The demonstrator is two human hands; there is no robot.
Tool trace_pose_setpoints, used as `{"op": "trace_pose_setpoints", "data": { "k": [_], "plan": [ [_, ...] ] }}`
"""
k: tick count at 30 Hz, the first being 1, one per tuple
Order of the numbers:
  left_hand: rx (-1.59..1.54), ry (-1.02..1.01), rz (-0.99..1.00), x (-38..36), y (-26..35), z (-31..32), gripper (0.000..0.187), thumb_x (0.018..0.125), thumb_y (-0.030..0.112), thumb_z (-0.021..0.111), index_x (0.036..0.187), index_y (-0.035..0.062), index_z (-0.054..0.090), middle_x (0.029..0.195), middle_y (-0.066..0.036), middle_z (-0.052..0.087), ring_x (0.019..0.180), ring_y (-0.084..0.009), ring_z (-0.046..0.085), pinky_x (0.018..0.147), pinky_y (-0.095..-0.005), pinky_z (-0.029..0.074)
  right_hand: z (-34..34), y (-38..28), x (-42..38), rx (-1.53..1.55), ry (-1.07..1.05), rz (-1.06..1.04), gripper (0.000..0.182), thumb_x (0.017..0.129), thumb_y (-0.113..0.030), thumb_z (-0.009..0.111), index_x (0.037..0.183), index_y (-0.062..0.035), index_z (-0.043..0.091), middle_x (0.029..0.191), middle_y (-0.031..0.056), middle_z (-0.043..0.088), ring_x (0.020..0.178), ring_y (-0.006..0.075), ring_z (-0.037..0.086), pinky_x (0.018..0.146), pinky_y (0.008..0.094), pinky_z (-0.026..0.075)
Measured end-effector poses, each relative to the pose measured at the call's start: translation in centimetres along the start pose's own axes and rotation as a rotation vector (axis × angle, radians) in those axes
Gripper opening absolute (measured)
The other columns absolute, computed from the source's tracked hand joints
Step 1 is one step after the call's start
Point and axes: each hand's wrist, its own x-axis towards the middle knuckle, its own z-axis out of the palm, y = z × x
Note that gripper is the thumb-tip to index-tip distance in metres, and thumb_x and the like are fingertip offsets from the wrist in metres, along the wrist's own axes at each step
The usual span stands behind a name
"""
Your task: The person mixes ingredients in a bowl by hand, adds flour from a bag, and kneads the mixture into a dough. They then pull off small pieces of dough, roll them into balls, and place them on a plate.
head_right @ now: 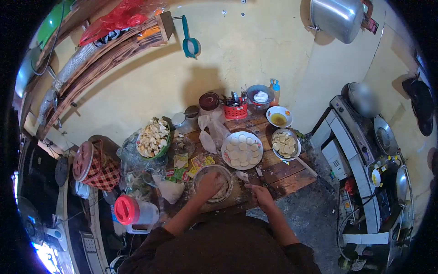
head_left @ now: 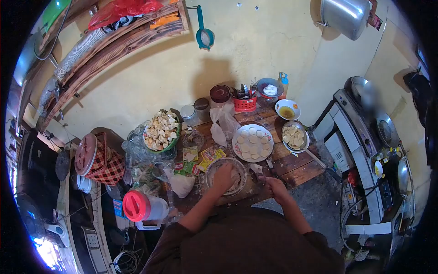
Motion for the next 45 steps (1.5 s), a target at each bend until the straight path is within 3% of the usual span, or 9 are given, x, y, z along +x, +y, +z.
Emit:
{"op": "trace_pose_setpoints", "data": {
  "k": [2, 3, 6, 11, 14, 24, 33, 36, 45],
  "plan": [
    [-0.028, 0.361, 0.158, -0.7, 5.1, -2.6, 0.042, 0.063, 0.023, 0.073, 0.097, 0.0035, 0.059, 0.090, -0.016, 0.060, 0.087, -0.0337, 0.056, 0.080, -0.0399, 0.044, 1.1, -0.1, -0.4, -0.225, 0.016, -0.044, 0.032, 0.093, -0.024, 0.040, 0.115, -0.0048, 0.054, 0.056, -0.0081, 0.029, 0.044, 0.0051, 0.026, 0.040, 0.0204, 0.020],
    [-0.028, 0.360, 0.159, -0.7, 5.7, -2.6, 0.042, 0.063, 0.023, 0.073, 0.097, 0.0035, 0.059, 0.090, -0.016, 0.060, 0.087, -0.0337, 0.056, 0.080, -0.0399, 0.044, 1.1, 0.4, -0.1, -0.224, 0.017, -0.043, 0.032, 0.093, -0.024, 0.040, 0.115, -0.0048, 0.054, 0.056, -0.0081, 0.029, 0.044, 0.0051, 0.026, 0.040, 0.0204, 0.020],
    [-0.245, 0.265, 0.324, -0.9, 6.0, -2.2, 0.044, 0.062, 0.017, 0.075, 0.102, 0.0041, 0.059, 0.093, -0.014, 0.060, 0.092, -0.0307, 0.057, 0.083, -0.0390, 0.043, 1.8, 1.6, 0.4, -0.117, 0.006, 0.057, 0.031, 0.093, -0.025, 0.041, 0.113, -0.0059, 0.055, 0.056, -0.0076, 0.030, 0.044, 0.0052, 0.028, 0.040, 0.0207, 0.022],
    [-0.648, -0.011, 0.080, -0.3, 3.6, -1.4, 0.038, 0.064, 0.014, 0.075, 0.099, 0.0044, 0.063, 0.093, -0.011, 0.064, 0.085, -0.0176, 0.061, 0.077, -0.0298, 0.047, 2.6, 2.6, 0.9, -0.214, -0.083, 0.106, 0.023, 0.093, -0.024, 0.043, 0.099, -0.0077, 0.058, 0.056, -0.0063, 0.034, 0.044, 0.0057, 0.029, 0.040, 0.0217, 0.023],
    [-0.530, -0.040, 0.105, -0.3, 2.7, -2.0, 0.029, 0.065, 0.012, 0.074, 0.091, 0.0034, 0.065, 0.086, -0.009, 0.065, 0.079, -0.0137, 0.061, 0.072, -0.0275, 0.048, 2.6, 3.2, 1.5, -0.318, -0.049, 0.083, 0.027, 0.092, -0.024, 0.043, 0.105, -0.0078, 0.059, 0.059, -0.0046, 0.040, 0.044, 0.0063, 0.034, 0.039, 0.0213, 0.028],
    [-0.492, -0.027, 0.018, -0.9, 1.7, -2.9, 0.024, 0.065, 0.013, 0.073, 0.087, 0.0049, 0.067, 0.079, -0.008, 0.065, 0.070, -0.0132, 0.059, 0.065, -0.0268, 0.047, 3.3, 3.3, 2.5, -0.411, -0.134, -0.060, 0.027, 0.092, -0.024, 0.043, 0.097, -0.0056, 0.062, 0.058, -0.0040, 0.044, 0.048, 0.0064, 0.040, 0.041, 0.0230, 0.033],
    [-0.383, 0.080, -0.137, -0.9, -0.1, -1.4, 0.025, 0.062, 0.015, 0.074, 0.081, 0.0019, 0.065, 0.066, -0.009, 0.061, 0.058, -0.0172, 0.057, 0.058, -0.0296, 0.046, 3.8, 3.2, 3.1, -0.556, 0.015, -0.066, 0.027, 0.089, -0.023, 0.046, 0.090, -0.0001, 0.061, 0.058, -0.0007, 0.049, 0.051, 0.0071, 0.044, 0.046, 0.0261, 0.036],
    [-0.256, 0.095, -0.184, -1.3, 0.3, -2.0, 0.027, 0.059, 0.017, 0.074, 0.078, 0.0008, 0.065, 0.064, -0.012, 0.061, 0.058, -0.0218, 0.058, 0.058, -0.0319, 0.046, 4.0, 3.2, 3.3, -0.655, 0.007, -0.079, 0.028, 0.091, -0.026, 0.044, 0.095, -0.0046, 0.061, 0.054, -0.0039, 0.039, 0.043, 0.0070, 0.038, 0.039, 0.0241, 0.035],
    [-0.072, 0.260, -0.159, -1.8, -1.9, -2.0, 0.028, 0.058, 0.016, 0.074, 0.081, 0.0016, 0.065, 0.073, -0.015, 0.063, 0.068, -0.0279, 0.062, 0.062, -0.0349, 0.048, 3.4, 3.4, 3.8, -0.869, 0.177, -0.386, 0.025, 0.087, -0.019, 0.047, 0.089, 0.0000, 0.064, 0.067, 0.0074, 0.060, 0.062, 0.0120, 0.054, 0.060, 0.0299, 0.044]
  ]
}}
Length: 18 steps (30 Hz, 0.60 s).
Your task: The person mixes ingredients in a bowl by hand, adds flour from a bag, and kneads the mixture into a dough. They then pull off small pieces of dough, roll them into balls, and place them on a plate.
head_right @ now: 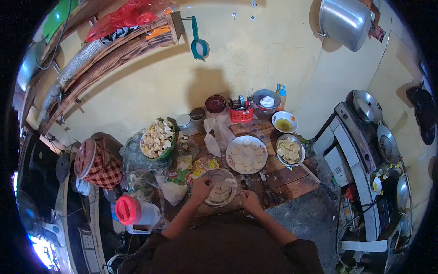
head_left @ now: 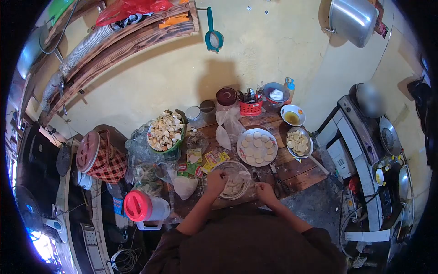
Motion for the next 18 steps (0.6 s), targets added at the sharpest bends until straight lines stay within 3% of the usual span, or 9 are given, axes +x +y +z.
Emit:
{"op": "trace_pose_setpoints", "data": {
  "k": [2, 3, 5, 6, 8, 12, 14, 18],
  "plan": [
    [-0.084, 0.034, 0.035, 0.2, 0.2, -0.8, 0.030, 0.061, 0.013, 0.072, 0.088, 0.0032, 0.065, 0.084, -0.015, 0.063, 0.075, -0.0289, 0.062, 0.071, -0.0345, 0.049, -0.5, -0.7, -0.1, -0.083, 0.062, -0.037, 0.025, 0.085, -0.020, 0.047, 0.088, 0.0012, 0.061, 0.071, 0.0193, 0.060, 0.068, 0.0311, 0.061, 0.062, 0.0374, 0.045],
    [-0.084, 0.035, 0.030, 0.2, 0.8, -1.1, 0.030, 0.061, 0.013, 0.072, 0.088, 0.0032, 0.065, 0.084, -0.015, 0.063, 0.075, -0.0289, 0.062, 0.071, -0.0345, 0.049, -0.5, -0.9, -0.2, -0.083, 0.057, -0.036, 0.025, 0.085, -0.020, 0.047, 0.088, 0.0012, 0.061, 0.071, 0.0193, 0.060, 0.068, 0.0311, 0.061, 0.062, 0.0374, 0.045],
    [-0.508, -0.064, -0.077, 0.1, 2.6, -1.6, 0.033, 0.063, 0.012, 0.072, 0.094, 0.0046, 0.064, 0.093, -0.014, 0.062, 0.083, -0.0291, 0.061, 0.078, -0.0353, 0.047, -0.3, -1.1, -0.4, -0.174, 0.075, -0.107, 0.022, 0.085, -0.017, 0.049, 0.089, 0.0006, 0.062, 0.066, 0.0142, 0.060, 0.061, 0.0171, 0.058, 0.059, 0.0315, 0.045],
    [-0.508, -0.065, -0.077, 0.2, 3.5, -2.0, 0.033, 0.063, 0.012, 0.072, 0.094, 0.0046, 0.064, 0.093, -0.014, 0.062, 0.083, -0.0291, 0.061, 0.078, -0.0353, 0.047, -0.3, -1.8, -0.6, -0.174, 0.076, -0.106, 0.022, 0.085, -0.017, 0.049, 0.089, 0.0006, 0.062, 0.066, 0.0142, 0.060, 0.061, 0.0171, 0.058, 0.059, 0.0315, 0.045],
    [-0.244, -0.055, 0.414, 0.3, 4.7, -2.6, 0.031, 0.065, 0.013, 0.071, 0.094, 0.0055, 0.064, 0.093, -0.011, 0.062, 0.088, -0.0277, 0.059, 0.082, -0.0354, 0.046, -0.2, -3.6, -1.2, -0.166, 0.122, -0.195, 0.020, 0.084, -0.015, 0.051, 0.089, 0.0000, 0.062, 0.068, 0.0182, 0.060, 0.060, 0.0263, 0.060, 0.058, 0.0352, 0.046],
    [-0.118, -0.050, 0.559, 0.1, 4.4, -1.3, 0.028, 0.066, 0.012, 0.070, 0.092, 0.0062, 0.064, 0.092, -0.010, 0.062, 0.090, -0.0273, 0.058, 0.081, -0.0350, 0.046, 0.1, -4.1, -1.4, -0.262, 0.093, -0.232, 0.018, 0.084, -0.014, 0.050, 0.089, -0.0008, 0.062, 0.070, 0.0217, 0.059, 0.065, 0.0348, 0.060, 0.060, 0.0388, 0.046],
    [-0.110, -0.141, 0.608, 0.4, 3.6, -0.7, 0.022, 0.066, 0.011, 0.068, 0.088, 0.0061, 0.064, 0.090, -0.008, 0.062, 0.091, -0.0271, 0.057, 0.080, -0.0354, 0.046, 0.1, -4.3, -1.5, -0.228, 0.067, -0.193, 0.020, 0.083, -0.015, 0.049, 0.089, 0.0009, 0.059, 0.073, 0.0258, 0.058, 0.074, 0.0414, 0.057, 0.064, 0.0457, 0.045],
    [-0.081, -0.109, 0.650, 0.1, 3.6, -1.0, 0.018, 0.066, 0.010, 0.067, 0.083, 0.0053, 0.062, 0.088, -0.007, 0.062, 0.089, -0.0269, 0.058, 0.079, -0.0364, 0.046, 0.0, -4.8, -1.8, -0.250, 0.047, -0.180, 0.020, 0.084, -0.015, 0.048, 0.089, 0.0017, 0.059, 0.073, 0.0257, 0.058, 0.073, 0.0414, 0.057, 0.064, 0.0461, 0.045]
  ]
}}
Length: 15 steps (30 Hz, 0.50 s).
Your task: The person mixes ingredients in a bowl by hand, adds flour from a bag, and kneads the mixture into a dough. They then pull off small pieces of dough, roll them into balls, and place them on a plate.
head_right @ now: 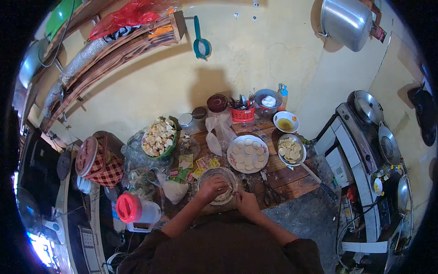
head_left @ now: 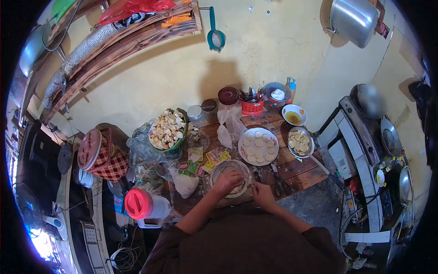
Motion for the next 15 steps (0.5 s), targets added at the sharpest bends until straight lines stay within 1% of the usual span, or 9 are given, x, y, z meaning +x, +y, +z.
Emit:
{"op": "trace_pose_setpoints", "data": {
  "k": [3, 5, 6, 8, 9, 11, 12, 14, 15],
  "plan": [
    [0.043, -0.005, -0.002, -0.5, -0.3, 0.6, 0.018, 0.065, 0.011, 0.067, 0.081, 0.0049, 0.061, 0.086, -0.007, 0.062, 0.086, -0.0266, 0.058, 0.077, -0.0362, 0.047, -0.3, -0.5, -0.1, -0.010, 0.006, -0.017, 0.021, 0.084, -0.015, 0.048, 0.087, 0.0025, 0.059, 0.074, 0.0253, 0.058, 0.074, 0.0413, 0.057, 0.065, 0.0457, 0.045],
    [0.074, 0.106, 0.055, -0.8, -0.3, 0.8, 0.019, 0.065, 0.011, 0.068, 0.082, 0.0050, 0.061, 0.085, -0.007, 0.062, 0.082, -0.0267, 0.059, 0.074, -0.0363, 0.048, -0.3, -0.7, -0.1, 0.029, -0.003, -0.028, 0.022, 0.085, -0.016, 0.048, 0.087, 0.0031, 0.058, 0.075, 0.0250, 0.057, 0.074, 0.0409, 0.057, 0.065, 0.0445, 0.045],
    [0.073, 0.106, 0.057, -0.9, -0.3, 0.9, 0.019, 0.065, 0.011, 0.068, 0.082, 0.0050, 0.061, 0.085, -0.007, 0.062, 0.082, -0.0267, 0.059, 0.074, -0.0363, 0.048, 0.0, -0.1, -0.1, 0.028, -0.001, -0.029, 0.022, 0.085, -0.016, 0.048, 0.087, 0.0031, 0.058, 0.075, 0.0250, 0.057, 0.074, 0.0409, 0.057, 0.065, 0.0445, 0.045],
    [0.074, 0.160, 0.011, -1.2, -0.3, 0.8, 0.022, 0.064, 0.011, 0.068, 0.083, 0.0046, 0.061, 0.085, -0.009, 0.061, 0.081, -0.0272, 0.059, 0.071, -0.0367, 0.048, 1.0, 1.7, 0.2, 0.091, 0.026, -0.038, 0.023, 0.086, -0.018, 0.048, 0.082, 0.0011, 0.060, 0.057, 0.0152, 0.054, 0.048, 0.0214, 0.054, 0.050, 0.0363, 0.042],
    [0.074, 0.160, 0.012, -1.3, -0.5, 0.8, 0.022, 0.064, 0.011, 0.068, 0.083, 0.0046, 0.061, 0.085, -0.009, 0.061, 0.081, -0.0272, 0.059, 0.071, -0.0367, 0.048, 1.1, 2.0, 0.3, 0.091, 0.028, -0.039, 0.023, 0.086, -0.018, 0.048, 0.082, 0.0011, 0.060, 0.057, 0.0152, 0.054, 0.048, 0.0214, 0.054, 0.050, 0.0363, 0.042],
    [0.029, 0.164, -0.018, -1.6, -0.8, 0.9, 0.023, 0.063, 0.010, 0.068, 0.084, 0.0039, 0.061, 0.084, -0.011, 0.061, 0.081, -0.0280, 0.059, 0.071, -0.0370, 0.048, 1.2, 2.5, 0.4, 0.142, -0.023, -0.028, 0.026, 0.088, -0.021, 0.047, 0.084, 0.0005, 0.061, 0.052, 0.0064, 0.049, 0.046, 0.0111, 0.049, 0.046, 0.0303, 0.039],
    [0.029, 0.165, -0.018, -1.6, -0.6, 0.7, 0.023, 0.063, 0.010, 0.068, 0.084, 0.0039, 0.061, 0.084, -0.011, 0.061, 0.081, -0.0280, 0.059, 0.071, -0.0370, 0.048, 1.0, 2.6, 0.4, 0.142, -0.024, -0.028, 0.026, 0.088, -0.021, 0.047, 0.084, 0.0005, 0.061, 0.052, 0.0064, 0.049, 0.046, 0.0111, 0.049, 0.046, 0.0303, 0.039],
    [0.031, 0.151, -0.078, -1.5, -0.2, 0.4, 0.024, 0.063, 0.010, 0.068, 0.085, 0.0033, 0.061, 0.085, -0.012, 0.061, 0.081, -0.0284, 0.059, 0.071, -0.0365, 0.048, 0.8, 2.7, 0.5, 0.209, -0.134, 0.081, 0.028, 0.089, -0.023, 0.045, 0.086, -0.0002, 0.061, 0.051, 0.0006, 0.047, 0.045, 0.0095, 0.048, 0.044, 0.0271, 0.038],
    [0.031, 0.152, -0.078, -1.4, 0.1, 0.3, 0.024, 0.063, 0.010, 0.068, 0.085, 0.0033, 0.061, 0.085, -0.012, 0.061, 0.081, -0.0284, 0.059, 0.071, -0.0365, 0.048, 0.7, 2.6, 0.6, 0.209, -0.135, 0.080, 0.028, 0.089, -0.023, 0.045, 0.086, -0.0002, 0.061, 0.051, 0.0006, 0.047, 0.045, 0.0095, 0.048, 0.044, 0.0271, 0.038]
  ]
}}
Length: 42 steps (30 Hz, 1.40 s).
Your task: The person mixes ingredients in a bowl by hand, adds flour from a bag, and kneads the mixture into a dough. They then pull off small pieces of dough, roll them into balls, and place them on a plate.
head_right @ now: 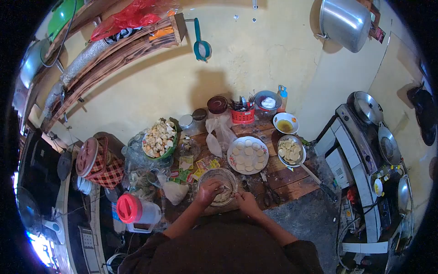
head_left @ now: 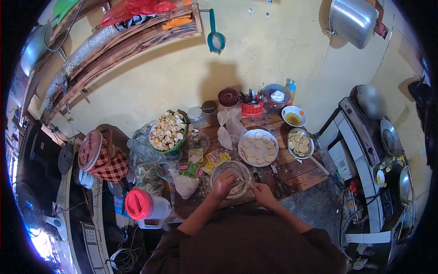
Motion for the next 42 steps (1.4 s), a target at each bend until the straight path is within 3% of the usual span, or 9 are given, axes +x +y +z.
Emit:
{"op": "trace_pose_setpoints", "data": {
  "k": [2, 6, 8, 18, 24, 29, 33, 35, 42],
  "plan": [
    [0.037, 0.048, 0.011, 0.2, 0.5, -0.1, 0.024, 0.063, 0.011, 0.068, 0.084, 0.0029, 0.060, 0.082, -0.012, 0.060, 0.079, -0.0293, 0.058, 0.070, -0.0370, 0.047, 0.0, -0.4, -0.1, 0.203, -0.012, 0.174, 0.030, 0.087, -0.026, 0.048, 0.077, 0.0012, 0.059, 0.056, 0.0086, 0.053, 0.048, 0.0147, 0.049, 0.048, 0.0335, 0.041],
    [0.044, 0.001, -0.050, -0.4, 0.2, 0.5, 0.025, 0.064, 0.013, 0.069, 0.084, 0.0029, 0.059, 0.080, -0.012, 0.058, 0.077, -0.0305, 0.057, 0.069, -0.0382, 0.047, -0.9, -2.1, -0.6, 0.325, -0.093, 0.372, 0.030, 0.088, -0.026, 0.047, 0.075, -0.0019, 0.058, 0.054, 0.0009, 0.048, 0.045, 0.0109, 0.045, 0.042, 0.0283, 0.036],
    [0.109, -0.031, -0.092, -0.5, 0.2, 0.6, 0.024, 0.065, 0.014, 0.068, 0.084, 0.0034, 0.059, 0.082, -0.013, 0.058, 0.078, -0.0315, 0.056, 0.067, -0.0391, 0.046, -0.8, -1.2, -0.5, 0.381, -0.148, 0.394, 0.028, 0.089, -0.026, 0.045, 0.093, -0.0026, 0.060, 0.056, -0.0042, 0.043, 0.043, 0.0067, 0.039, 0.039, 0.0242, 0.035],
    [0.419, -0.049, -0.320, -2.1, -2.2, 1.0, 0.021, 0.067, 0.012, 0.066, 0.084, 0.0024, 0.060, 0.081, -0.013, 0.057, 0.080, -0.0310, 0.056, 0.067, -0.0394, 0.047, -1.7, -1.4, -0.9, 0.727, -0.161, 0.533, 0.023, 0.091, -0.018, 0.044, 0.104, -0.0013, 0.052, 0.057, -0.0063, 0.033, 0.043, 0.0054, 0.031, 0.038, 0.0222, 0.028],
    [-0.122, 0.018, -0.614, -0.4, -1.4, -0.8, 0.025, 0.073, 0.020, 0.066, 0.088, -0.0001, 0.063, 0.080, -0.013, 0.062, 0.078, -0.0236, 0.061, 0.072, -0.0336, 0.049, -2.1, -2.4, -0.6, 0.992, -0.179, 0.591, 0.021, 0.090, -0.014, 0.041, 0.103, -0.0005, 0.050, 0.057, -0.0059, 0.030, 0.042, 0.0057, 0.024, 0.037, 0.0215, 0.022],
    [-0.923, 0.090, -0.994, -0.1, -0.6, 1.8, 0.026, 0.077, 0.023, 0.067, 0.088, -0.0008, 0.064, 0.080, -0.005, 0.063, 0.067, -0.0104, 0.059, 0.061, -0.0266, 0.050, -0.8, -3.9, -0.6, 0.706, -0.161, 0.459, 0.019, 0.090, -0.016, 0.041, 0.099, -0.0038, 0.053, 0.055, -0.0057, 0.033, 0.043, 0.0060, 0.031, 0.037, 0.0215, 0.027],
    [-0.927, 0.138, -1.131, 0.1, -0.9, 2.7, 0.020, 0.077, 0.018, 0.066, 0.080, -0.0018, 0.063, 0.078, -0.006, 0.063, 0.062, -0.0092, 0.058, 0.056, -0.0236, 0.048, 1.2, -0.9, 0.2, 0.576, -0.213, 0.389, 0.019, 0.090, -0.017, 0.042, 0.095, -0.0041, 0.055, 0.054, -0.0046, 0.038, 0.045, 0.0063, 0.038, 0.040, 0.0233, 0.033],
    [-0.714, 0.148, -1.031, 0.2, -0.9, 2.9, 0.018, 0.076, 0.015, 0.066, 0.072, -0.0017, 0.061, 0.070, -0.006, 0.063, 0.059, -0.0085, 0.056, 0.054, -0.0235, 0.046, 2.9, 1.3, 0.8, 0.182, 0.042, 0.041, 0.026, 0.089, -0.019, 0.043, 0.089, 0.0027, 0.058, 0.061, 0.0100, 0.054, 0.054, 0.0158, 0.051, 0.054, 0.0360, 0.043],
    [-0.571, 0.137, -1.015, -0.2, -2.6, 4.3, 0.023, 0.070, 0.020, 0.068, 0.069, -0.0014, 0.062, 0.062, -0.006, 0.061, 0.057, -0.0093, 0.055, 0.053, -0.0279, 0.044, 2.8, -1.4, 0.2, -0.010, 0.189, 0.029, 0.023, 0.085, -0.016, 0.048, 0.085, 0.0048, 0.057, 0.072, 0.0224, 0.058, 0.067, 0.0334, 0.059, 0.062, 0.0401, 0.044]
  ]
}}
